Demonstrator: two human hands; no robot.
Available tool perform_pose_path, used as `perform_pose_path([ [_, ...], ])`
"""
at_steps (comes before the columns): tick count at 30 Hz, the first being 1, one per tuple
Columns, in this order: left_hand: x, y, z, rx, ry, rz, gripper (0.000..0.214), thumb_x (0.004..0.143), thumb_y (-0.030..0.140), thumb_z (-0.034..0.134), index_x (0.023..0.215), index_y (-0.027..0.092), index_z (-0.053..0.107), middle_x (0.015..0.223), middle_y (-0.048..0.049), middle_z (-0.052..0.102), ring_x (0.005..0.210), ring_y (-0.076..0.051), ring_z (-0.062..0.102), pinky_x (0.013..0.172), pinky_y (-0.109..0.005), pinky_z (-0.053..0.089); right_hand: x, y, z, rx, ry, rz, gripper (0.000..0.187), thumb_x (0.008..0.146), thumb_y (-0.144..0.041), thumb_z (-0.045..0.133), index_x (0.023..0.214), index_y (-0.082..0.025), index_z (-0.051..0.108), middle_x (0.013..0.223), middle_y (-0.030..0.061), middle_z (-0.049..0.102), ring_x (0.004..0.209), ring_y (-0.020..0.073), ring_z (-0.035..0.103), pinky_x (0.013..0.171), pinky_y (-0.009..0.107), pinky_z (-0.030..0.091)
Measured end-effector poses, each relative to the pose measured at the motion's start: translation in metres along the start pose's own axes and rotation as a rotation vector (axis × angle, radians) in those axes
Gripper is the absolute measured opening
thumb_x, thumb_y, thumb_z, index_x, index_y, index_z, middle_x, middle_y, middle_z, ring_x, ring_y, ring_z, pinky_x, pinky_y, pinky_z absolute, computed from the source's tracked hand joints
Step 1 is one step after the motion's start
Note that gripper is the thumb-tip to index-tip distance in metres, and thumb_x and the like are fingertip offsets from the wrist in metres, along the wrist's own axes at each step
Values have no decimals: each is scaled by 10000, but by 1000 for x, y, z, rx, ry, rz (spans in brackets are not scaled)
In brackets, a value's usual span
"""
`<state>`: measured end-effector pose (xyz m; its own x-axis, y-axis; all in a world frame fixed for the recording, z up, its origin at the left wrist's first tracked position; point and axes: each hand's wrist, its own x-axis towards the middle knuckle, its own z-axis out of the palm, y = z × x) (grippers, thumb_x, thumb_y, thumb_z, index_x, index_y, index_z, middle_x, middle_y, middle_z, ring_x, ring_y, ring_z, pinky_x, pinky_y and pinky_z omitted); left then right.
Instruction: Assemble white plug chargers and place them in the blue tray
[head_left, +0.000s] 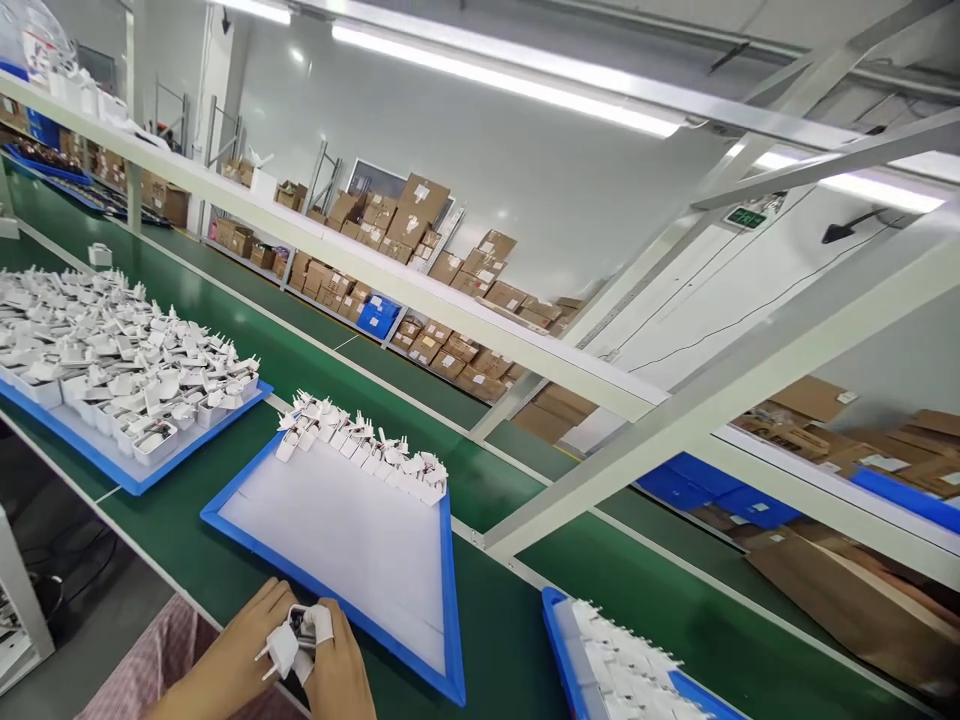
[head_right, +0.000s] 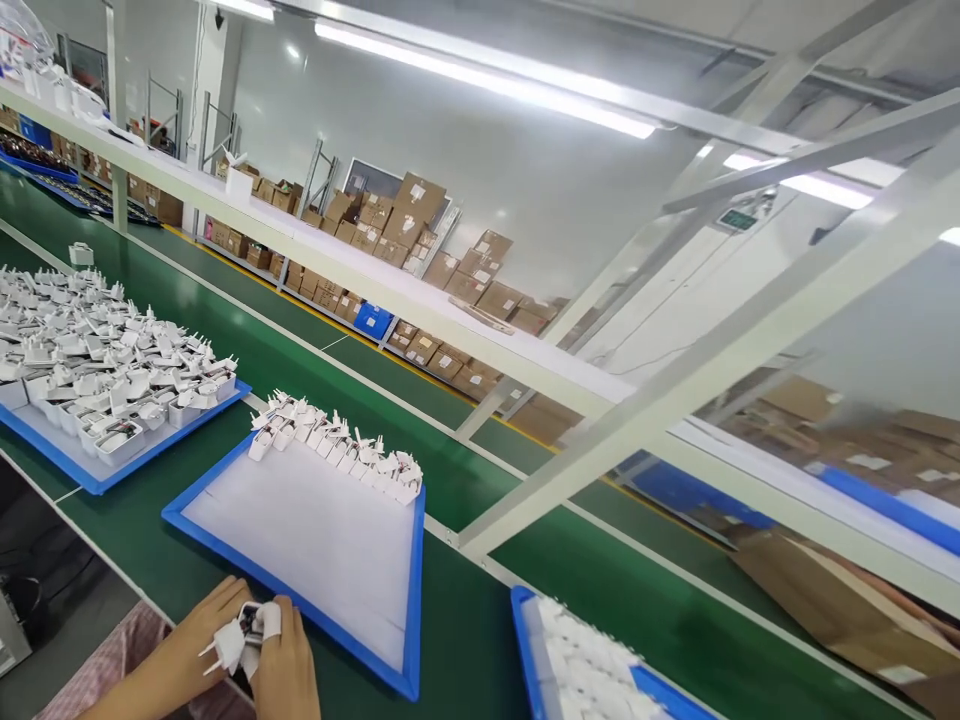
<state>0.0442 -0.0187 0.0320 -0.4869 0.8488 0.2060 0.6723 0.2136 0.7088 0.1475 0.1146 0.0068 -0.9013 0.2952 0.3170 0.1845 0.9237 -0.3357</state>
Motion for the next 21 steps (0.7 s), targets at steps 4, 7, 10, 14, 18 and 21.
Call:
perform_pose_path([
  [4,0,-2,-1,9,-14,23,472,667,27,467,1080,206,611,1143,-84,621,1155,-252,518,1125,-481,328,1,-17,-27,85,4,-3,478,739,-17,593,1139,-272,538,1072,106,643,959,316,668,743,431,591],
  [7,1,1,-4,1,-19,2,368,691,50,458,987,208,610,1068,-74,626,1068,-252,533,1083,-494,367,-2,-24,-35,159,55,34,443,798,-96,588,1195,-279,515,1093,106,641,935,286,679,734,406,593],
  [10,1,7,-8,3,-25,-14,345,696,70,464,978,215,599,1015,-60,620,1008,-247,529,1046,-490,398,-4,-25,-33,147,98,24,466,806,-103,572,1246,-238,499,1189,140,613,1028,291,656,803,412,579],
  [14,3,11,-17,18,-10,9,329,687,77,488,964,223,589,973,-51,610,975,-244,527,1010,-470,424,5,-28,-35,160,76,-7,370,770,-44,556,1111,-186,556,1018,96,638,877,228,676,740,324,569],
  [18,5,8,-25,4,-12,41,250,693,68,492,889,207,559,948,-50,594,936,-234,524,963,-447,445,15,-33,-39,189,35,-30,277,746,-18,549,962,-190,558,908,53,614,765,192,645,686,288,544],
  [21,6,3,-27,-21,-30,55,213,708,53,481,866,186,532,913,-56,564,897,-225,502,908,-422,456,16,-33,-36,233,66,-16,272,767,-49,566,1001,-186,542,952,69,609,831,205,644,750,316,544],
])
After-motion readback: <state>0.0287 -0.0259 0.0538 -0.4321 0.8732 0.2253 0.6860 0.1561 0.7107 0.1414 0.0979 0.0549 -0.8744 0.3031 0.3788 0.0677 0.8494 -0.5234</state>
